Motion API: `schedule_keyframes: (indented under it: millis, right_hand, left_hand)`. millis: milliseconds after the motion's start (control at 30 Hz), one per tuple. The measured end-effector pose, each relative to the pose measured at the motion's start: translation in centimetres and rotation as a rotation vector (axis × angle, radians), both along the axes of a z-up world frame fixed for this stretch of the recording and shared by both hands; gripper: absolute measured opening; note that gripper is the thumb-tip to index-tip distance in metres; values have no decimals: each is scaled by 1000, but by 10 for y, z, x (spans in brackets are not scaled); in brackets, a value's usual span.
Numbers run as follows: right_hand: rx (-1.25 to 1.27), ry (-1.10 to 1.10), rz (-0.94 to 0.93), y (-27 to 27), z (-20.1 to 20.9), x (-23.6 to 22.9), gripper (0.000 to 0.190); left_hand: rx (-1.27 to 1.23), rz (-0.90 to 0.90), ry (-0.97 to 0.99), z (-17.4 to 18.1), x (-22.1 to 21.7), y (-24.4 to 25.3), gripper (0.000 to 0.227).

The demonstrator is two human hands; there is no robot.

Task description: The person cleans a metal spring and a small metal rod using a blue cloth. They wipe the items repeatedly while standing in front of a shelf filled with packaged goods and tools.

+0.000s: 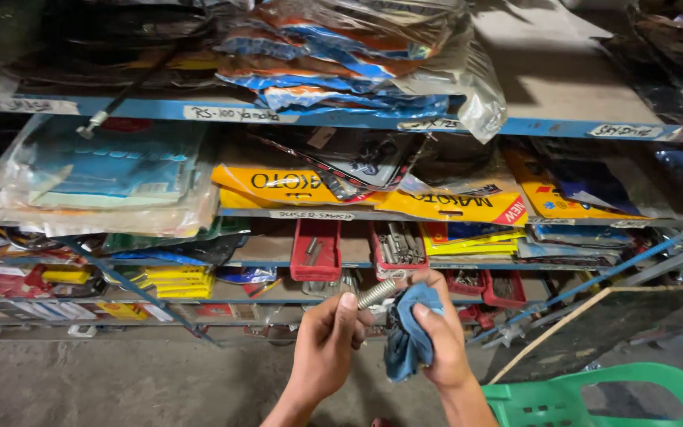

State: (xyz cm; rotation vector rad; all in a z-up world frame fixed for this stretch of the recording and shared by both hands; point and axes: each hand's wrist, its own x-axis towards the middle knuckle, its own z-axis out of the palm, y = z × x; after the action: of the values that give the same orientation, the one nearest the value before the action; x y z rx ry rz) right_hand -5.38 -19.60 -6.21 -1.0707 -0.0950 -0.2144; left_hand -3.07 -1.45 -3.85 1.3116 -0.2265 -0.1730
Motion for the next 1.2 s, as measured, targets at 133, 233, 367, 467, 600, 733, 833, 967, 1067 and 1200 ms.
schedule_keyframes:
  millis: [133, 233, 367, 467, 600, 733, 833, 967, 1067, 1200]
  right_hand:
    - [-13, 36, -10, 18, -2, 5, 33]
    - [124, 154, 18, 30, -1, 7, 34]
    - [218, 149, -35, 40, 8, 4, 38]
    - [141, 93, 55, 44, 18, -1, 50]
    - [-16, 28, -92, 41, 5, -1, 38]
    - [-206, 68, -231, 32, 18, -2, 47]
    - [-80, 43, -174, 25, 22, -4, 61]
    - [-29, 233, -170, 9, 15, -6, 50]
    - [-114, 184, -66, -3, 9, -8, 49]
    - [-21, 186, 82, -16, 8, -10, 58]
  left_hand:
    - [-40, -33, 10, 6, -1, 9, 44]
    - [-20, -34, -43, 10, -2, 13, 39]
    - [217, 73, -192, 17, -3, 17, 38]
    - [230, 87, -173, 17, -4, 17, 36]
    - [363, 156, -388, 19, -3, 11, 22]
    - [415, 191, -417, 17, -3, 2, 21]
    - [358, 202, -454, 16, -4, -8, 24]
    - [290, 249, -477, 13, -8, -21, 18]
    - [332, 259, -518, 15, -10, -25, 19]
    - [335, 260, -550, 21, -11, -27, 13]
